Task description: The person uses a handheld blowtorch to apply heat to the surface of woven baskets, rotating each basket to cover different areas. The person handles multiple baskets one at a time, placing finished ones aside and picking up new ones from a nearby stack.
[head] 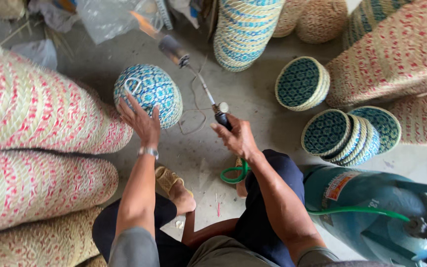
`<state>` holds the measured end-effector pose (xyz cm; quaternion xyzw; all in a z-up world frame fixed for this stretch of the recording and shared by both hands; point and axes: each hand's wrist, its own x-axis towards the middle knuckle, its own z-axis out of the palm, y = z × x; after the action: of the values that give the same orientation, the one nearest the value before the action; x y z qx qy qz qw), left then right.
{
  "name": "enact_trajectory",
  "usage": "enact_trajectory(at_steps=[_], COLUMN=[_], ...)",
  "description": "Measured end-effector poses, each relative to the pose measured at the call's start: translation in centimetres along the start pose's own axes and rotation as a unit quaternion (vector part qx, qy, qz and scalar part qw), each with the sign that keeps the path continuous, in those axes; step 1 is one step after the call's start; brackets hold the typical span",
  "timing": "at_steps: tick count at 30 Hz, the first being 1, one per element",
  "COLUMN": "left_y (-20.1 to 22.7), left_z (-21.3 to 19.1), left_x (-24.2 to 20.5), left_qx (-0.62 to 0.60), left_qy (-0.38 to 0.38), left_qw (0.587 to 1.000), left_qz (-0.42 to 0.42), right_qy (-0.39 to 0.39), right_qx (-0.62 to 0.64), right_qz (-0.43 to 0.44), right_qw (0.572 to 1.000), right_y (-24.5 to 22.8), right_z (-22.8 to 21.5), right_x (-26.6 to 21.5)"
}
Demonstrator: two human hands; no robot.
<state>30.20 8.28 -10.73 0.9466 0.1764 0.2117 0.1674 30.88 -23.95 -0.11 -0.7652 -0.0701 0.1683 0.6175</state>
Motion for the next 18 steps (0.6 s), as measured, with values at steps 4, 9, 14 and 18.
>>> enact_trajectory(at_steps=[4,9,14,18], left_y=[6.7,14.4,17.2,17.8], left_z=[-1.3,-4.1,-8.0,-10.1], left_x=[-4.7,-9.1,-8.0,-7.2], left_qx=[-0.361,-0.66,-0.643,-0.659], left_qy=[-0.18,-0.365,-0.398,-0.407], left_qw=[0.91,0.64,0.598,0.578], left_qz=[-0.099,-0.145,-0.266,-0.258], right_qy=[0.021,0.034,-0.003,-0.07], right_qx=[-0.095,-0.104,-0.074,-0.061], right_qz=[0.009,-0.048,-0.07,-0.126], right_qw=[0.995,0.993,0.995,0.988], right_y=[1.4,2.4,0.4,-1.3], right_z=[1.1,4.0,4.5,1.9], right_x=[0.1,-1.6,-4.1,-5.3])
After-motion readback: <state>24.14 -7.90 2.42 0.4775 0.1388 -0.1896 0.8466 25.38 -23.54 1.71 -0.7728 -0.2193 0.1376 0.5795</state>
